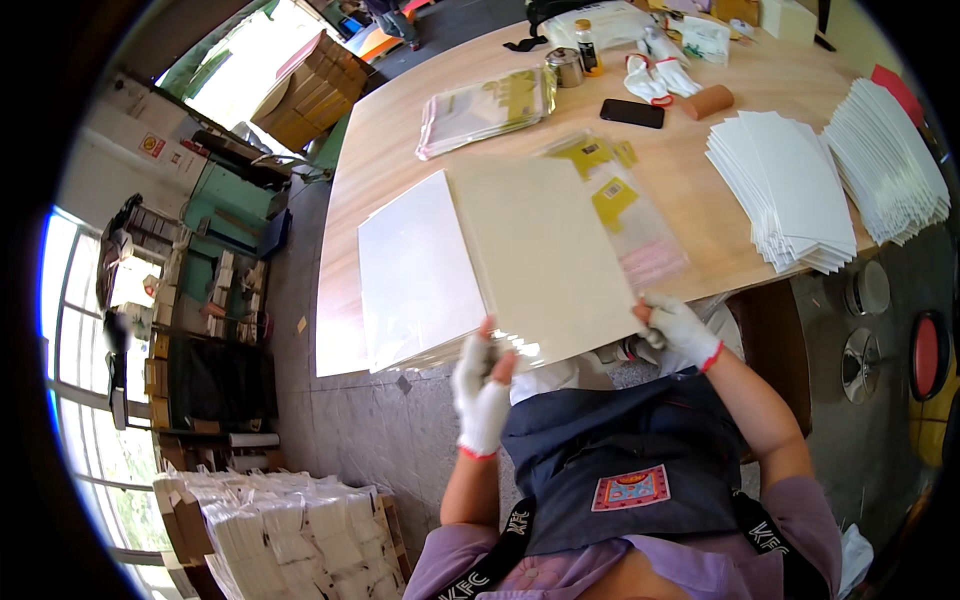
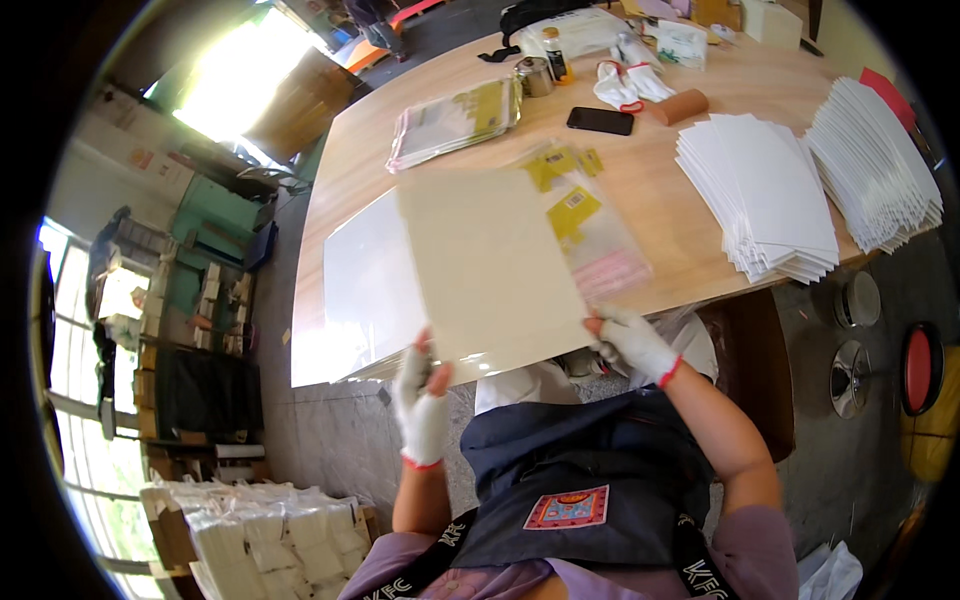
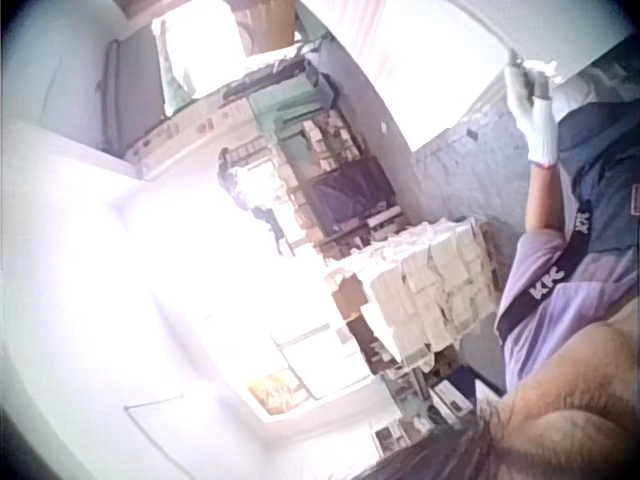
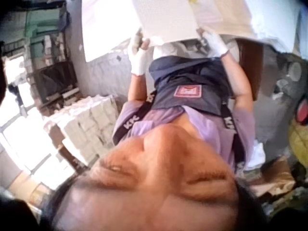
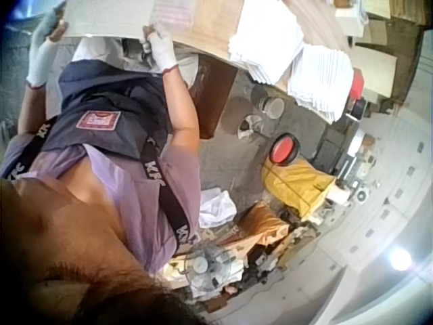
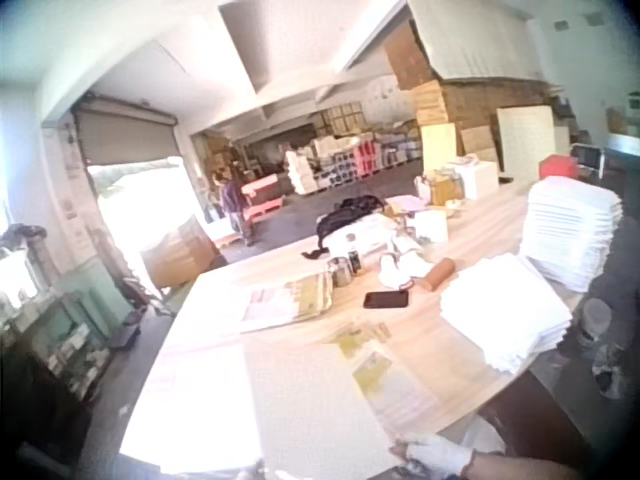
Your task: The person repeatedly picks up white rectangular sheets of paper and inserts them into clear plastic sleeves. They work at a wooden table, taking sheets from a stack on the right and placing the filled sleeves into a growing pile on the left. The process is continuous and repetitive throughout the clip.
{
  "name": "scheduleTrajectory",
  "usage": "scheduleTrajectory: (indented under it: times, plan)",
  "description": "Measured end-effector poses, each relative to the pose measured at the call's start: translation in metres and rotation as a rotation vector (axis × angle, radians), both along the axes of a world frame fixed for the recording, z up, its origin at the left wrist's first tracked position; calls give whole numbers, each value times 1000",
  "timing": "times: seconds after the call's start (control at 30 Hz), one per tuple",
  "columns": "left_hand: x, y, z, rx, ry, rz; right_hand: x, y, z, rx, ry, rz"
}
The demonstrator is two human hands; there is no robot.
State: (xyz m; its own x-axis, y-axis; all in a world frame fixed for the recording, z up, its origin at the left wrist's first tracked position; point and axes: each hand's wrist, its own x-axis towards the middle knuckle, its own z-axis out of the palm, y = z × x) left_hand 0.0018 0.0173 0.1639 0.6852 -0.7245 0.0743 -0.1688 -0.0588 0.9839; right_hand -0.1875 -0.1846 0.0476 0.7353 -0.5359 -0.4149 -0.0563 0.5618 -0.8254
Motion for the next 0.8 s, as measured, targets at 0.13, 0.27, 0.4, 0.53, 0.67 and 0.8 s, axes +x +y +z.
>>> scheduleTrajectory:
  times: [0.13,0.27,0.4,0.53,0.67,0.8]
  plan:
    - [66,40,29,-192,-211,335,100,27,51,-161,-222,219]
    - [128,61,31,106,-466,332,166,51,68,-561,-165,227]
    - [156,74,-47,-107,-113,505,158,47,78,-391,-93,367]
    - [124,85,-107,-295,-206,743,80,12,57,-351,-176,151]
    - [44,73,-170,-191,-307,578,-47,-58,41,-1240,363,-448]
    - [-18,17,-179,87,-802,-70,-138,-119,78,-1709,1146,-352]
